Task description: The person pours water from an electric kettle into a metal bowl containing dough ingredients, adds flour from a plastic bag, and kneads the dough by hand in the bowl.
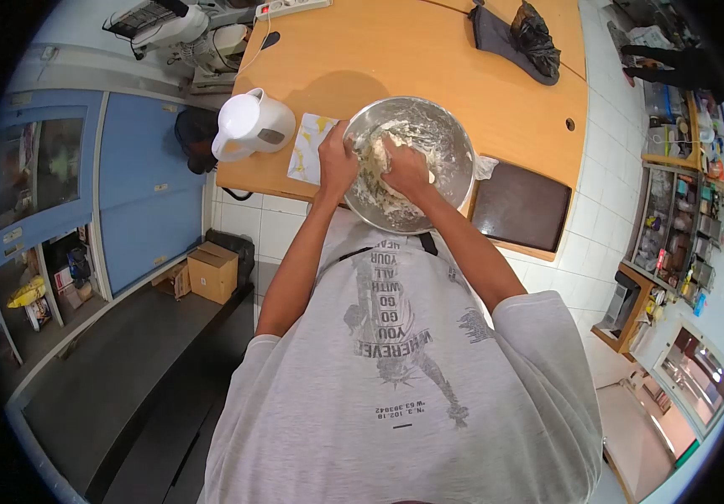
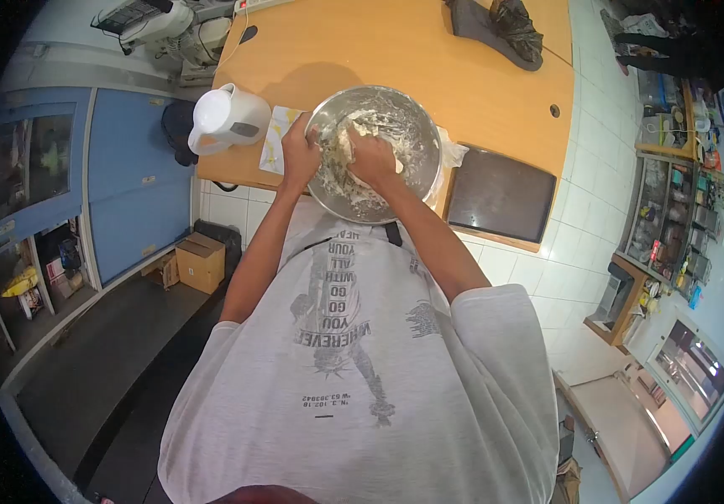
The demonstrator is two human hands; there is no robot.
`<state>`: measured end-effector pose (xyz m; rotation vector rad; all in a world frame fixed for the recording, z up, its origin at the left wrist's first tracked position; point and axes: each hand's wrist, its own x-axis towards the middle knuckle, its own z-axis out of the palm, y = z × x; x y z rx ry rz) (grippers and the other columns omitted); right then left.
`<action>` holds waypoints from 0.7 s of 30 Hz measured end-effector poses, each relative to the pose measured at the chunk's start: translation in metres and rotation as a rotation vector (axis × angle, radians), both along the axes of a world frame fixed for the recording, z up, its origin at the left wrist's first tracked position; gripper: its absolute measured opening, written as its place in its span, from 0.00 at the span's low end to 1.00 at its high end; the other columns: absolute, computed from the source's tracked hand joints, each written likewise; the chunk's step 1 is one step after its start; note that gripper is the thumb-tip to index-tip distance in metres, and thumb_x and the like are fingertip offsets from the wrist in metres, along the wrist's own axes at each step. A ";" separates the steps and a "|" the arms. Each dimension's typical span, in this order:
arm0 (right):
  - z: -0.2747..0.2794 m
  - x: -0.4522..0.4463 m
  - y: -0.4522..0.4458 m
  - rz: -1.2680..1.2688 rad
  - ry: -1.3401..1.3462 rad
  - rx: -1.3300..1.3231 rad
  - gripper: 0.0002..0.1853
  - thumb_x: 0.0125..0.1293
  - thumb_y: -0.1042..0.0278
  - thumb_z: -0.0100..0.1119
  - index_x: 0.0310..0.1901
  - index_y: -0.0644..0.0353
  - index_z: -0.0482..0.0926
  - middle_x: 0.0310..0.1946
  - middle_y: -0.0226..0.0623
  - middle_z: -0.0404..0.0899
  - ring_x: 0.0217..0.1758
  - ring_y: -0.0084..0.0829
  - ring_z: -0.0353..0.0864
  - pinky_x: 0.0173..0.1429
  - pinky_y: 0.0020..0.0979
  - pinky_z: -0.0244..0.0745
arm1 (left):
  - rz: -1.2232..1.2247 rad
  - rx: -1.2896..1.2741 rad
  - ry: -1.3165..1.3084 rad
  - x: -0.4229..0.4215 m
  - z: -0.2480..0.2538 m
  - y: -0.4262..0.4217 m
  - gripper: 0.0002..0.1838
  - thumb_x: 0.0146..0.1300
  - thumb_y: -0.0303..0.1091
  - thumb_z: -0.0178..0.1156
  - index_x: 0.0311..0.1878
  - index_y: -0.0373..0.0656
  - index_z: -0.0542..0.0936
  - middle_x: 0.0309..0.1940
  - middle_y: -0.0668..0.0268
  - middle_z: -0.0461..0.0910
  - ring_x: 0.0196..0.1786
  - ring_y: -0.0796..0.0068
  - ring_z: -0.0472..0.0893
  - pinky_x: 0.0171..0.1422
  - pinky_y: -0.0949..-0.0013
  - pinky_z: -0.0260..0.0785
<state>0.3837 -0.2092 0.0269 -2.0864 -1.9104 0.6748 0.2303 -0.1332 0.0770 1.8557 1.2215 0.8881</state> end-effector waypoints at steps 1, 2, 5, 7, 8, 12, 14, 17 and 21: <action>0.002 0.000 0.001 -0.072 0.057 -0.050 0.46 0.48 0.64 0.72 0.72 0.55 0.66 0.40 0.52 0.84 0.45 0.54 0.84 0.48 0.51 0.79 | -0.004 0.006 -0.001 -0.001 0.000 -0.002 0.22 0.60 0.11 0.53 0.57 0.35 0.79 0.47 0.42 0.82 0.52 0.38 0.81 0.55 0.49 0.73; 0.005 0.001 0.002 -0.074 0.055 -0.039 0.46 0.48 0.64 0.72 0.72 0.55 0.66 0.40 0.52 0.84 0.45 0.54 0.84 0.48 0.51 0.79 | 0.002 0.013 -0.017 -0.001 0.000 -0.003 0.22 0.60 0.11 0.53 0.57 0.35 0.79 0.46 0.42 0.82 0.51 0.38 0.81 0.54 0.50 0.73; 0.013 -0.003 -0.015 -0.087 0.091 -0.096 0.50 0.47 0.62 0.72 0.75 0.56 0.62 0.43 0.54 0.84 0.53 0.54 0.83 0.59 0.51 0.76 | 0.020 -0.016 -0.002 -0.004 -0.001 -0.002 0.21 0.59 0.12 0.54 0.56 0.34 0.79 0.45 0.41 0.82 0.50 0.38 0.81 0.53 0.50 0.73; 0.030 -0.006 -0.020 0.016 0.053 -0.123 0.52 0.46 0.61 0.72 0.76 0.56 0.61 0.43 0.56 0.83 0.50 0.56 0.83 0.57 0.50 0.80 | 0.032 -0.050 0.027 -0.005 -0.006 -0.001 0.21 0.59 0.12 0.54 0.56 0.34 0.79 0.45 0.41 0.82 0.50 0.38 0.81 0.52 0.50 0.73; 0.041 -0.006 -0.018 0.047 0.085 -0.270 0.55 0.44 0.59 0.72 0.78 0.56 0.59 0.46 0.59 0.83 0.53 0.57 0.82 0.63 0.49 0.78 | 0.033 -0.006 0.027 -0.007 -0.010 0.001 0.18 0.62 0.14 0.55 0.54 0.34 0.79 0.43 0.42 0.83 0.48 0.38 0.82 0.51 0.53 0.73; 0.052 -0.001 -0.032 0.176 0.141 -0.296 0.53 0.47 0.62 0.71 0.78 0.53 0.60 0.51 0.60 0.82 0.56 0.58 0.81 0.66 0.48 0.75 | 0.034 0.025 0.012 -0.006 -0.007 0.001 0.15 0.64 0.16 0.57 0.54 0.34 0.79 0.41 0.43 0.83 0.46 0.40 0.83 0.50 0.55 0.73; 0.078 0.010 -0.032 0.191 0.159 -0.351 0.51 0.48 0.64 0.70 0.78 0.52 0.62 0.51 0.59 0.82 0.57 0.56 0.82 0.66 0.47 0.75 | 0.024 0.034 0.015 -0.006 -0.007 0.002 0.15 0.64 0.16 0.56 0.54 0.34 0.79 0.42 0.43 0.83 0.47 0.40 0.83 0.50 0.54 0.74; 0.120 0.023 -0.026 0.224 0.155 -0.431 0.47 0.50 0.68 0.68 0.76 0.50 0.65 0.51 0.58 0.82 0.58 0.53 0.81 0.66 0.46 0.75 | 0.009 0.038 0.021 -0.006 -0.010 0.003 0.16 0.64 0.16 0.56 0.55 0.34 0.79 0.43 0.43 0.84 0.48 0.40 0.83 0.51 0.54 0.74; 0.140 0.035 -0.020 0.195 0.206 -0.333 0.43 0.50 0.72 0.65 0.74 0.53 0.69 0.51 0.59 0.82 0.60 0.51 0.81 0.67 0.42 0.74 | 0.007 0.063 0.002 -0.002 -0.002 0.002 0.17 0.63 0.16 0.56 0.56 0.33 0.79 0.45 0.43 0.84 0.50 0.40 0.83 0.54 0.55 0.74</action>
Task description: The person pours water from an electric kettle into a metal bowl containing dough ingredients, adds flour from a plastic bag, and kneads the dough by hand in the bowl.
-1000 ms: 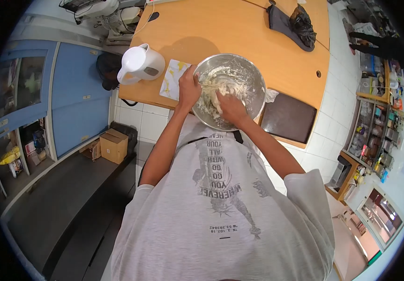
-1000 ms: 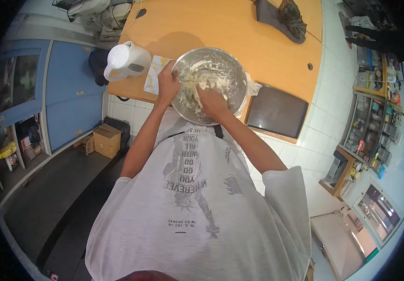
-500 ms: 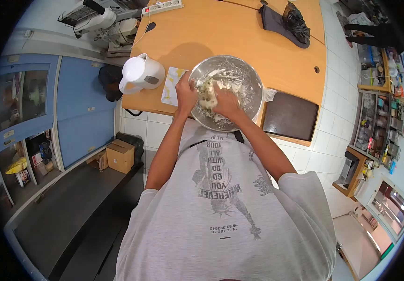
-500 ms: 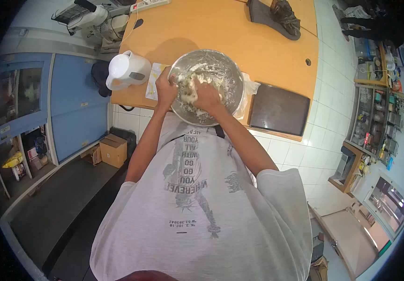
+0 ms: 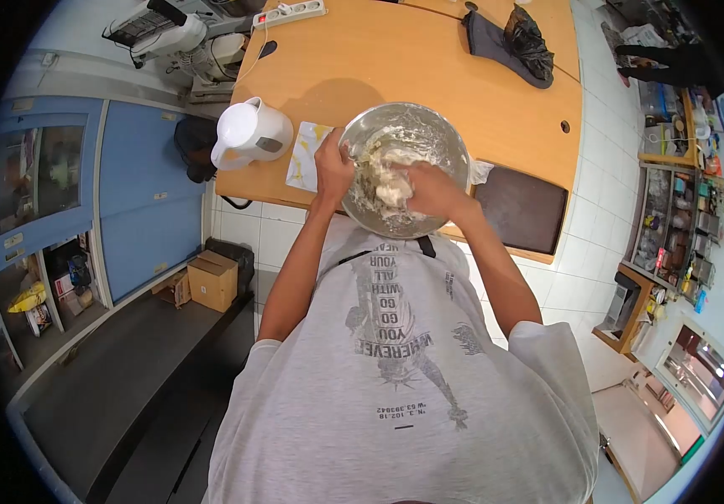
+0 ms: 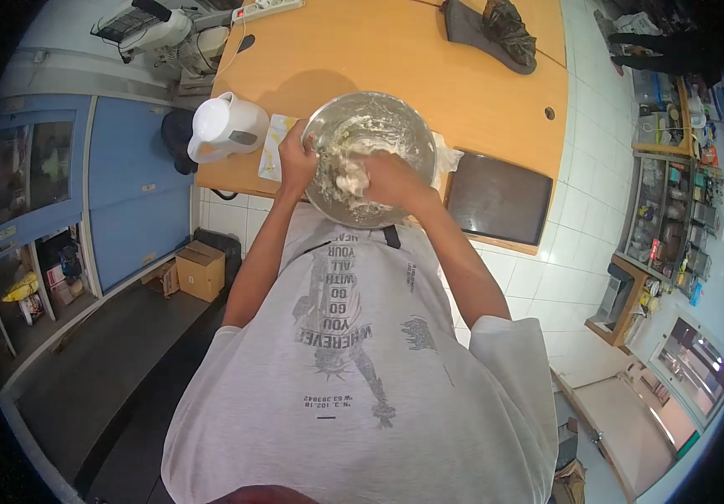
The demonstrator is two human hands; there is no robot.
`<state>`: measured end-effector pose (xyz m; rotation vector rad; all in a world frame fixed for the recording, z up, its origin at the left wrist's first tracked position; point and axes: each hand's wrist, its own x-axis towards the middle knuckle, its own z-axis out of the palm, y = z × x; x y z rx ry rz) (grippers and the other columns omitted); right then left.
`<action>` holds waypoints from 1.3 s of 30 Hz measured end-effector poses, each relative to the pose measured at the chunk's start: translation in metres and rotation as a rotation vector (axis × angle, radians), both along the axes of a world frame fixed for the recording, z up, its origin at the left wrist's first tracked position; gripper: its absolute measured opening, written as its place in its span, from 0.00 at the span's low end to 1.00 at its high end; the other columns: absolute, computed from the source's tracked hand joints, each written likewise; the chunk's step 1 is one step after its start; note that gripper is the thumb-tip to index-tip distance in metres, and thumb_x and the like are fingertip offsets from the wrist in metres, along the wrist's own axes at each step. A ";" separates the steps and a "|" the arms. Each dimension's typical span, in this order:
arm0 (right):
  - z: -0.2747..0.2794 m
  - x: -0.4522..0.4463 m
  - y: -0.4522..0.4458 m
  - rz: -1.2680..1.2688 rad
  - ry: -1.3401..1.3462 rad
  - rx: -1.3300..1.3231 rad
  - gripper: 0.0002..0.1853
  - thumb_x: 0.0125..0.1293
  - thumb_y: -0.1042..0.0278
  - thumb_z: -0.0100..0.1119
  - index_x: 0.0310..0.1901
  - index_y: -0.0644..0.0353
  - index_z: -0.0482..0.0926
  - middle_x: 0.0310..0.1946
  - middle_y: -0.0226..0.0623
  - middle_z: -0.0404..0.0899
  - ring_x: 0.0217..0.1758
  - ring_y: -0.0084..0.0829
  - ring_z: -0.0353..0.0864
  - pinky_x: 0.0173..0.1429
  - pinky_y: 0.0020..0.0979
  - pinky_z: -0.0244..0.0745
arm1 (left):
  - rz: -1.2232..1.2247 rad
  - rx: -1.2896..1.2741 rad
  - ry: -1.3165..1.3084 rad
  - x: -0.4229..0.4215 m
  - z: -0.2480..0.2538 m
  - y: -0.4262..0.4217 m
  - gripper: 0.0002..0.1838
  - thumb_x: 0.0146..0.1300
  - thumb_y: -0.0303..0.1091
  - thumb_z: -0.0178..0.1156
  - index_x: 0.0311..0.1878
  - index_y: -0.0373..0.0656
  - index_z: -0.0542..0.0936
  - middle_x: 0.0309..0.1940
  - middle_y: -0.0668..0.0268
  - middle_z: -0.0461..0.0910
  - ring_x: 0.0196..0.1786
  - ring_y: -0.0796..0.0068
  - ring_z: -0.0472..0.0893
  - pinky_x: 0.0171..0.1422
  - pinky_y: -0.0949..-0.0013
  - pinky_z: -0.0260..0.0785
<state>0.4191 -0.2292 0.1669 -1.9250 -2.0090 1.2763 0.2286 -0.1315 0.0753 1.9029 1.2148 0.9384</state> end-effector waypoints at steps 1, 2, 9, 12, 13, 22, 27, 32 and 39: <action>-0.009 0.005 0.001 0.002 0.000 -0.002 0.43 0.50 0.72 0.65 0.74 0.53 0.69 0.51 0.59 0.82 0.60 0.51 0.81 0.67 0.42 0.74 | 0.002 -0.002 0.000 0.000 0.000 0.000 0.17 0.63 0.16 0.56 0.56 0.33 0.79 0.45 0.43 0.84 0.50 0.40 0.83 0.54 0.55 0.74; -0.026 0.010 0.002 -0.129 0.212 0.027 0.44 0.52 0.70 0.66 0.75 0.52 0.67 0.60 0.57 0.77 0.67 0.49 0.76 0.71 0.40 0.71 | -0.011 -0.025 0.005 -0.001 0.000 0.000 0.17 0.63 0.16 0.56 0.56 0.33 0.79 0.45 0.43 0.84 0.51 0.40 0.83 0.54 0.54 0.74; -0.110 0.000 0.000 -0.486 0.664 -0.134 0.40 0.63 0.71 0.48 0.80 0.56 0.56 0.74 0.50 0.67 0.69 0.39 0.75 0.72 0.38 0.72 | -0.013 -0.057 0.017 0.000 0.003 -0.001 0.22 0.60 0.11 0.53 0.58 0.35 0.78 0.45 0.42 0.82 0.50 0.38 0.82 0.52 0.50 0.73; -0.086 0.002 0.000 -0.537 0.618 -0.261 0.39 0.64 0.69 0.48 0.80 0.57 0.56 0.74 0.55 0.66 0.71 0.42 0.74 0.71 0.38 0.73 | -0.004 -0.049 0.017 -0.001 -0.001 -0.001 0.23 0.59 0.11 0.54 0.59 0.35 0.78 0.47 0.42 0.82 0.51 0.39 0.82 0.53 0.50 0.73; -0.097 0.006 -0.001 -0.538 0.615 -0.259 0.39 0.64 0.69 0.48 0.80 0.57 0.56 0.74 0.55 0.66 0.71 0.42 0.74 0.71 0.38 0.73 | -0.005 -0.049 0.014 0.000 0.001 0.000 0.23 0.59 0.11 0.54 0.59 0.35 0.78 0.47 0.42 0.82 0.51 0.39 0.82 0.53 0.50 0.73; -0.048 0.034 0.001 -0.041 -0.105 -0.121 0.36 0.64 0.62 0.54 0.76 0.54 0.64 0.51 0.58 0.83 0.58 0.53 0.83 0.62 0.49 0.78 | -0.025 -0.001 -0.037 -0.001 -0.001 0.003 0.24 0.59 0.11 0.54 0.60 0.36 0.78 0.49 0.41 0.82 0.53 0.38 0.81 0.54 0.49 0.73; -0.048 0.017 -0.005 0.034 -0.315 0.160 0.37 0.56 0.66 0.66 0.70 0.54 0.71 0.46 0.52 0.84 0.53 0.50 0.84 0.58 0.46 0.80 | -0.032 -0.016 -0.028 0.000 0.008 0.001 0.23 0.59 0.11 0.54 0.59 0.37 0.78 0.48 0.42 0.82 0.53 0.37 0.80 0.52 0.49 0.73; -0.096 -0.026 -0.003 -0.016 -0.187 0.198 0.42 0.52 0.68 0.72 0.71 0.54 0.68 0.46 0.50 0.83 0.52 0.48 0.84 0.54 0.46 0.81 | -0.049 -0.025 -0.011 -0.003 -0.002 0.004 0.23 0.59 0.12 0.54 0.59 0.35 0.78 0.48 0.41 0.82 0.52 0.37 0.80 0.52 0.49 0.73; -0.105 -0.037 0.007 -0.102 -0.224 0.236 0.46 0.46 0.67 0.75 0.71 0.61 0.67 0.42 0.53 0.84 0.48 0.51 0.85 0.51 0.47 0.82 | -0.040 0.005 -0.001 -0.003 -0.006 0.007 0.20 0.63 0.15 0.55 0.59 0.37 0.79 0.49 0.44 0.83 0.54 0.39 0.82 0.55 0.55 0.74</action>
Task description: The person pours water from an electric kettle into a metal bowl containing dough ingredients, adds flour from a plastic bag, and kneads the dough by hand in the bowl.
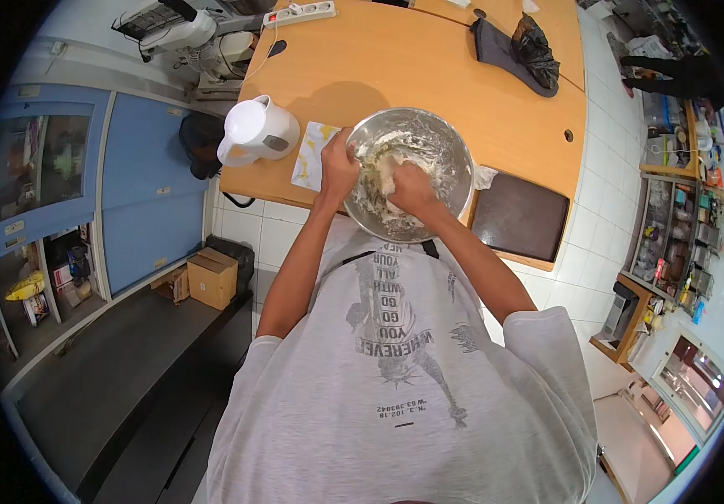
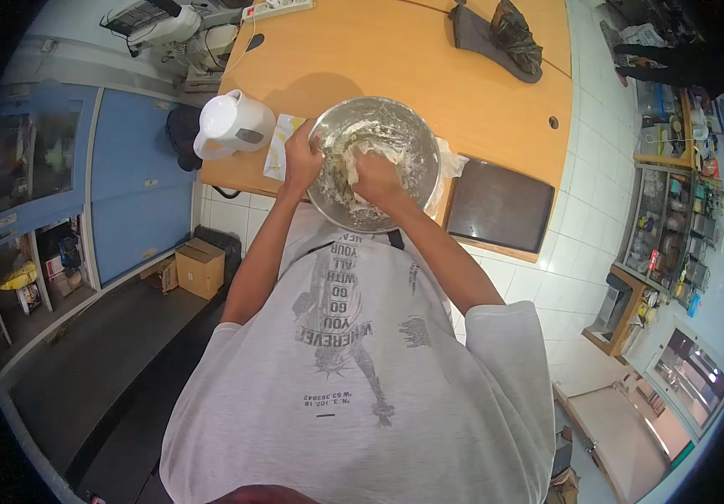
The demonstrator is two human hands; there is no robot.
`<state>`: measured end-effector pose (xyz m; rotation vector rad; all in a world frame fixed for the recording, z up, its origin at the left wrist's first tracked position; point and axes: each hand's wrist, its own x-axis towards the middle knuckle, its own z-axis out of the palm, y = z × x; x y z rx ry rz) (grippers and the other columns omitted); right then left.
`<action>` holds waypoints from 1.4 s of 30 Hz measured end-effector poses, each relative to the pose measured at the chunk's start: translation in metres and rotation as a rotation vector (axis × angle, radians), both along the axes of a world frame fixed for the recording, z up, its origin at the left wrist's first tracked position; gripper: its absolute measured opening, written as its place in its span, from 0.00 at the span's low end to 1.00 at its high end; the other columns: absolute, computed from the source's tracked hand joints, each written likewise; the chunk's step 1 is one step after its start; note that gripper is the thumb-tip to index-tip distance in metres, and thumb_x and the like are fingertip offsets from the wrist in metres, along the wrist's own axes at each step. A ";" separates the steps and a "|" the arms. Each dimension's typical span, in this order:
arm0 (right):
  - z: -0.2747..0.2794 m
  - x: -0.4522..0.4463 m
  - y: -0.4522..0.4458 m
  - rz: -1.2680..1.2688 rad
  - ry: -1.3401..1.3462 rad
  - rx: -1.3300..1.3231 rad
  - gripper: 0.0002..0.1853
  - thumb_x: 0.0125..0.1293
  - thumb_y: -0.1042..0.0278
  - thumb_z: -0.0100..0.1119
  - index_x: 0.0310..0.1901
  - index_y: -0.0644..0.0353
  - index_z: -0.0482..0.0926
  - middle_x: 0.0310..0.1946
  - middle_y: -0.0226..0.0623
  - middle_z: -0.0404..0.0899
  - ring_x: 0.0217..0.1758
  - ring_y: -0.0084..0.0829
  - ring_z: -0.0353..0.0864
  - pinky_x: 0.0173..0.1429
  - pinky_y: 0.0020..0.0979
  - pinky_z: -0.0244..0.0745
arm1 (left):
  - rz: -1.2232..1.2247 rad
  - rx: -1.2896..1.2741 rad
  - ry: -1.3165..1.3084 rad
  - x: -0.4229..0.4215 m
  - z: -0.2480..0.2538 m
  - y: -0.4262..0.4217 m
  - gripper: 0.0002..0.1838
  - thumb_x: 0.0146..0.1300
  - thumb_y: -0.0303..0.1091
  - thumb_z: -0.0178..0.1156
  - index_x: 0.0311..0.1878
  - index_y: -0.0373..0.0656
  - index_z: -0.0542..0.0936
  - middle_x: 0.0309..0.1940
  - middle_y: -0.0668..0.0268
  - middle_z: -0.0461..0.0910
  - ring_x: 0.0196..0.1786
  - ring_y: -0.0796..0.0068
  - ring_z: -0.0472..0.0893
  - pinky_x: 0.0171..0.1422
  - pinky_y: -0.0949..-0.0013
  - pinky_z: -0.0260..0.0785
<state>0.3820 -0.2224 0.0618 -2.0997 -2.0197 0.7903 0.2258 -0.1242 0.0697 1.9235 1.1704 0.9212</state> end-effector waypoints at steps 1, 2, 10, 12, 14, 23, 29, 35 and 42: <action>0.004 0.003 0.000 -0.046 0.033 0.003 0.46 0.45 0.67 0.74 0.70 0.63 0.68 0.41 0.54 0.84 0.46 0.52 0.85 0.51 0.48 0.82 | 0.003 -0.001 0.000 -0.001 0.000 0.000 0.20 0.63 0.15 0.55 0.59 0.37 0.79 0.49 0.44 0.83 0.54 0.39 0.82 0.55 0.55 0.74; 0.008 0.006 0.001 -0.089 0.065 0.006 0.45 0.44 0.68 0.73 0.69 0.65 0.68 0.40 0.55 0.84 0.45 0.54 0.85 0.51 0.48 0.82 | 0.001 -0.005 -0.012 -0.002 0.000 0.002 0.21 0.63 0.15 0.55 0.59 0.38 0.79 0.49 0.44 0.83 0.54 0.39 0.82 0.55 0.55 0.75; 0.020 0.015 -0.023 -0.285 0.240 0.210 0.48 0.44 0.73 0.70 0.72 0.69 0.65 0.41 0.60 0.83 0.49 0.60 0.83 0.56 0.48 0.79 | 0.034 -0.031 -0.053 -0.015 0.013 0.006 0.23 0.59 0.11 0.54 0.58 0.37 0.78 0.47 0.42 0.83 0.51 0.37 0.81 0.52 0.51 0.74; 0.025 0.016 -0.027 -0.330 0.241 0.313 0.49 0.45 0.74 0.70 0.73 0.69 0.63 0.43 0.61 0.82 0.52 0.60 0.82 0.59 0.47 0.78 | 0.031 -0.150 0.027 -0.018 0.011 0.006 0.23 0.59 0.11 0.55 0.58 0.36 0.79 0.48 0.41 0.82 0.51 0.37 0.81 0.52 0.52 0.75; 0.053 0.010 -0.020 -0.524 0.455 0.175 0.46 0.47 0.76 0.66 0.72 0.76 0.62 0.58 0.65 0.76 0.65 0.60 0.73 0.72 0.47 0.67 | 0.023 -0.117 0.031 -0.018 0.010 0.006 0.22 0.60 0.12 0.55 0.57 0.36 0.79 0.48 0.42 0.83 0.52 0.37 0.81 0.52 0.52 0.74; 0.071 -0.002 -0.012 -0.149 0.135 -0.057 0.47 0.46 0.72 0.72 0.73 0.59 0.66 0.45 0.59 0.82 0.52 0.58 0.82 0.58 0.48 0.79 | 0.038 -0.091 0.036 -0.018 0.007 0.005 0.14 0.66 0.21 0.60 0.54 0.38 0.80 0.46 0.45 0.84 0.51 0.40 0.83 0.52 0.52 0.74; 0.043 -0.008 -0.010 -0.272 0.098 -0.002 0.52 0.46 0.70 0.74 0.74 0.70 0.58 0.46 0.64 0.79 0.52 0.59 0.81 0.57 0.50 0.79 | 0.053 -0.094 0.028 -0.018 0.010 0.003 0.14 0.63 0.17 0.58 0.52 0.37 0.80 0.45 0.44 0.83 0.50 0.40 0.83 0.51 0.52 0.74; -0.014 -0.015 -0.011 -0.384 0.163 0.078 0.53 0.48 0.72 0.70 0.74 0.80 0.52 0.47 0.70 0.77 0.52 0.62 0.79 0.59 0.51 0.77 | 0.039 -0.086 0.006 -0.018 0.007 0.002 0.16 0.63 0.15 0.57 0.53 0.36 0.80 0.44 0.44 0.83 0.49 0.40 0.82 0.50 0.51 0.73; -0.030 -0.031 0.012 -0.425 0.274 0.242 0.46 0.48 0.74 0.68 0.72 0.72 0.62 0.40 0.65 0.79 0.49 0.61 0.79 0.56 0.51 0.75 | 0.086 -0.151 0.017 -0.020 -0.002 0.002 0.12 0.73 0.30 0.58 0.55 0.37 0.81 0.43 0.48 0.85 0.47 0.49 0.86 0.52 0.58 0.75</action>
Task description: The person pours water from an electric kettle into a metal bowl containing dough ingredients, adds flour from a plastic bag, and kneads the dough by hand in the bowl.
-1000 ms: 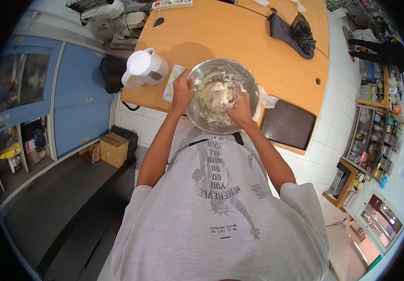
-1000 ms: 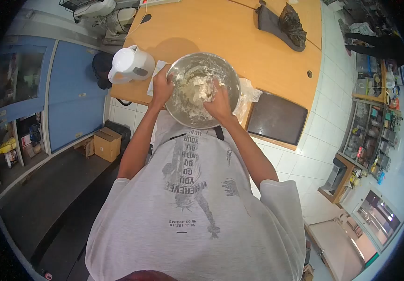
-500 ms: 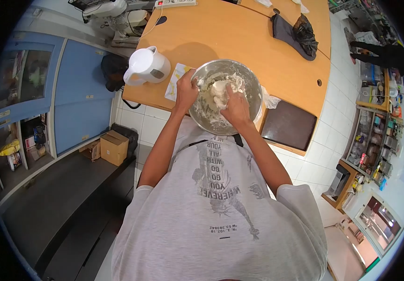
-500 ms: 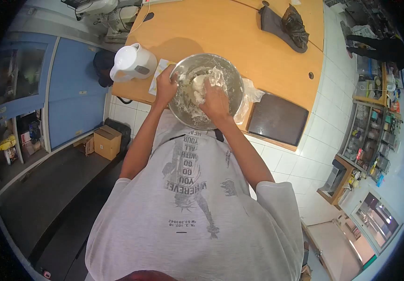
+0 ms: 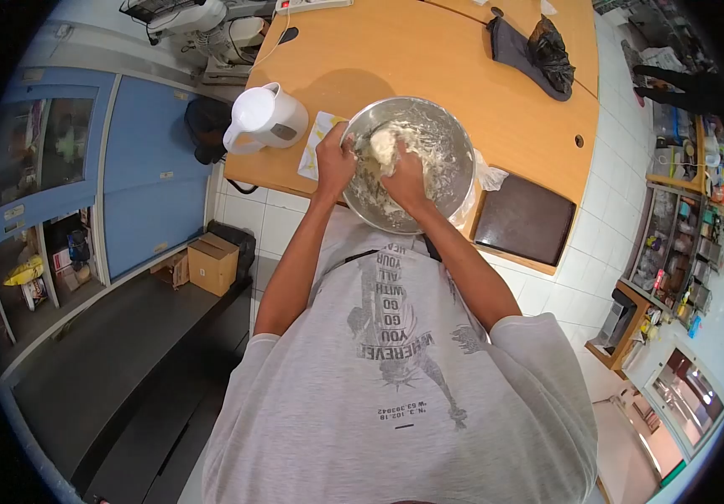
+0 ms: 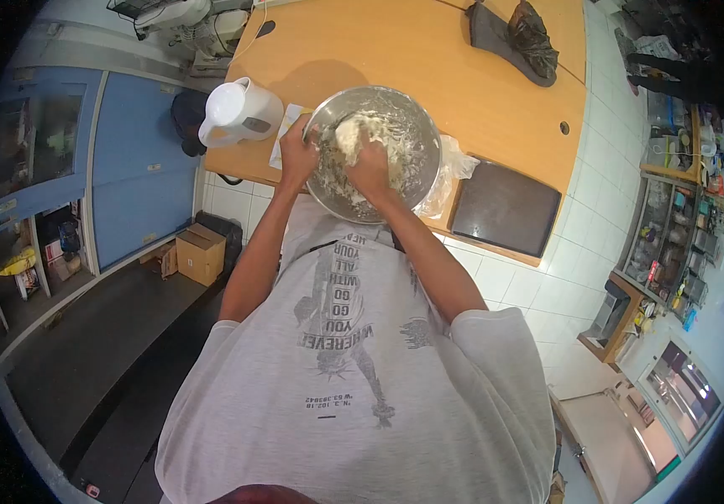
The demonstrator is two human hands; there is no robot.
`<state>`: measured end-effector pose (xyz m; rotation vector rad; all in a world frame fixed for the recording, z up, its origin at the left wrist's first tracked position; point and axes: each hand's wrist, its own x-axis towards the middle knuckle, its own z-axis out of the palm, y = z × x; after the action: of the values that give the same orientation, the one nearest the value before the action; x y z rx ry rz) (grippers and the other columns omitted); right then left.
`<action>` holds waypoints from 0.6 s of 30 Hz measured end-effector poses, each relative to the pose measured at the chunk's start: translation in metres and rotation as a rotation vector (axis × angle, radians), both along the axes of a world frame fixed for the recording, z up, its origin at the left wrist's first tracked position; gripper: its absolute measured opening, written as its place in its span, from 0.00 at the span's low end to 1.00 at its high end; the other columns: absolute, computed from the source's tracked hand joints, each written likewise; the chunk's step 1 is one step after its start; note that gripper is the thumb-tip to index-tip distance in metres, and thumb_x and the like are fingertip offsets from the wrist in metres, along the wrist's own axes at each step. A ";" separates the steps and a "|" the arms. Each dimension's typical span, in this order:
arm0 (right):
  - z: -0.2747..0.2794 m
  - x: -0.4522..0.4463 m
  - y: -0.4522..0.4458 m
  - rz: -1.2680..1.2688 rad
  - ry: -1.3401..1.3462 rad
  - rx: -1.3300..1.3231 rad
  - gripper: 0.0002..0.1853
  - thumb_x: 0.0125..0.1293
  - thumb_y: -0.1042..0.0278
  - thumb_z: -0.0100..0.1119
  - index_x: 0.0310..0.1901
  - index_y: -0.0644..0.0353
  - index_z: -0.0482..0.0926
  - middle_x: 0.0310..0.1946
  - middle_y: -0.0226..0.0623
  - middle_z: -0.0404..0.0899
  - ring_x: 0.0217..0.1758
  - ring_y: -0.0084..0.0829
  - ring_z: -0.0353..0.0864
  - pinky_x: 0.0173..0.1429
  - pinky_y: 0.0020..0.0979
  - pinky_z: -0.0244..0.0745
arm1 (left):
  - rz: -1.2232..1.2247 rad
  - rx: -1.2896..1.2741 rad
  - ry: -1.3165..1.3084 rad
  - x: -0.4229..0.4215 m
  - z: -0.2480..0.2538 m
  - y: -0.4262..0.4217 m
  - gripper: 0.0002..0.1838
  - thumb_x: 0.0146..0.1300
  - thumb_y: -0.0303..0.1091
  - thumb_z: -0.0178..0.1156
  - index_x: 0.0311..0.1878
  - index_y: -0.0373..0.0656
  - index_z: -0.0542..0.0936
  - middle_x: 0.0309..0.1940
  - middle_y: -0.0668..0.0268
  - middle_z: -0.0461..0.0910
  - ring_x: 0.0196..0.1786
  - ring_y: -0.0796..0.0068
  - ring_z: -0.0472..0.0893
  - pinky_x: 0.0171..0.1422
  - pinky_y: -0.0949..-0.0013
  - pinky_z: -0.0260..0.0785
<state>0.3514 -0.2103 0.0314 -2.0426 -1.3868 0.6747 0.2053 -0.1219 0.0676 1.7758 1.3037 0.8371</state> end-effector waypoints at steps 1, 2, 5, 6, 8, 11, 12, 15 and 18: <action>0.001 0.003 -0.001 0.157 -0.049 -0.003 0.45 0.47 0.74 0.69 0.71 0.69 0.64 0.38 0.64 0.79 0.48 0.60 0.80 0.56 0.50 0.75 | -0.003 0.000 0.001 -0.001 0.000 0.000 0.12 0.73 0.30 0.58 0.55 0.37 0.81 0.43 0.48 0.85 0.47 0.49 0.86 0.52 0.58 0.75; 0.003 0.007 -0.002 0.223 -0.084 0.002 0.45 0.47 0.72 0.71 0.71 0.63 0.67 0.37 0.58 0.81 0.47 0.56 0.81 0.55 0.49 0.76 | 0.005 0.016 -0.009 0.000 0.000 0.000 0.12 0.74 0.31 0.58 0.54 0.37 0.81 0.42 0.48 0.86 0.46 0.52 0.86 0.52 0.58 0.75; 0.005 0.024 -0.005 0.497 -0.135 0.068 0.44 0.46 0.72 0.72 0.70 0.57 0.71 0.38 0.53 0.82 0.45 0.53 0.82 0.52 0.48 0.77 | 0.024 0.014 -0.038 0.004 0.004 -0.001 0.10 0.71 0.26 0.57 0.52 0.36 0.81 0.40 0.47 0.85 0.43 0.50 0.85 0.49 0.58 0.75; 0.009 0.028 -0.006 0.496 -0.135 0.070 0.44 0.46 0.72 0.72 0.70 0.57 0.71 0.38 0.53 0.82 0.45 0.53 0.82 0.52 0.48 0.77 | 0.038 -0.002 -0.052 0.004 0.004 -0.001 0.10 0.68 0.20 0.57 0.50 0.36 0.81 0.39 0.46 0.84 0.41 0.46 0.84 0.46 0.57 0.75; 0.018 0.039 -0.006 0.736 -0.163 -0.115 0.45 0.43 0.72 0.71 0.70 0.49 0.73 0.39 0.50 0.83 0.45 0.52 0.83 0.52 0.48 0.78 | 0.033 0.008 -0.050 0.003 0.003 0.001 0.10 0.68 0.20 0.57 0.50 0.36 0.81 0.39 0.46 0.84 0.42 0.45 0.84 0.47 0.57 0.75; 0.050 0.055 -0.003 0.900 -0.064 -0.349 0.45 0.41 0.72 0.70 0.70 0.47 0.74 0.41 0.51 0.83 0.47 0.52 0.83 0.54 0.47 0.78 | 0.018 0.024 -0.036 0.003 0.003 0.003 0.11 0.67 0.19 0.57 0.51 0.36 0.82 0.40 0.46 0.84 0.43 0.45 0.85 0.47 0.57 0.75; 0.057 0.058 -0.002 0.942 -0.044 -0.434 0.45 0.42 0.70 0.68 0.70 0.48 0.74 0.42 0.52 0.83 0.50 0.52 0.83 0.56 0.46 0.79 | 0.007 0.031 -0.017 0.003 0.003 0.002 0.11 0.67 0.19 0.58 0.51 0.36 0.82 0.40 0.45 0.84 0.43 0.45 0.85 0.47 0.57 0.75; 0.071 0.073 -0.006 0.952 0.101 -0.384 0.42 0.44 0.70 0.67 0.70 0.48 0.75 0.43 0.53 0.83 0.51 0.52 0.83 0.56 0.45 0.79 | 0.006 0.052 -0.013 0.002 0.003 0.002 0.12 0.66 0.19 0.58 0.51 0.37 0.82 0.41 0.46 0.84 0.44 0.44 0.85 0.48 0.57 0.75; 0.082 0.072 -0.014 0.791 -0.052 -0.240 0.41 0.45 0.71 0.68 0.68 0.48 0.76 0.44 0.54 0.83 0.52 0.52 0.83 0.58 0.46 0.80 | -0.007 0.049 -0.046 0.000 -0.001 0.003 0.13 0.66 0.19 0.59 0.52 0.37 0.82 0.42 0.46 0.84 0.45 0.45 0.85 0.49 0.57 0.75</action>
<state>0.4238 -0.2245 0.1135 -1.6317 -2.2560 1.1560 0.2058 -0.1189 0.0664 1.7879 1.2561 0.9078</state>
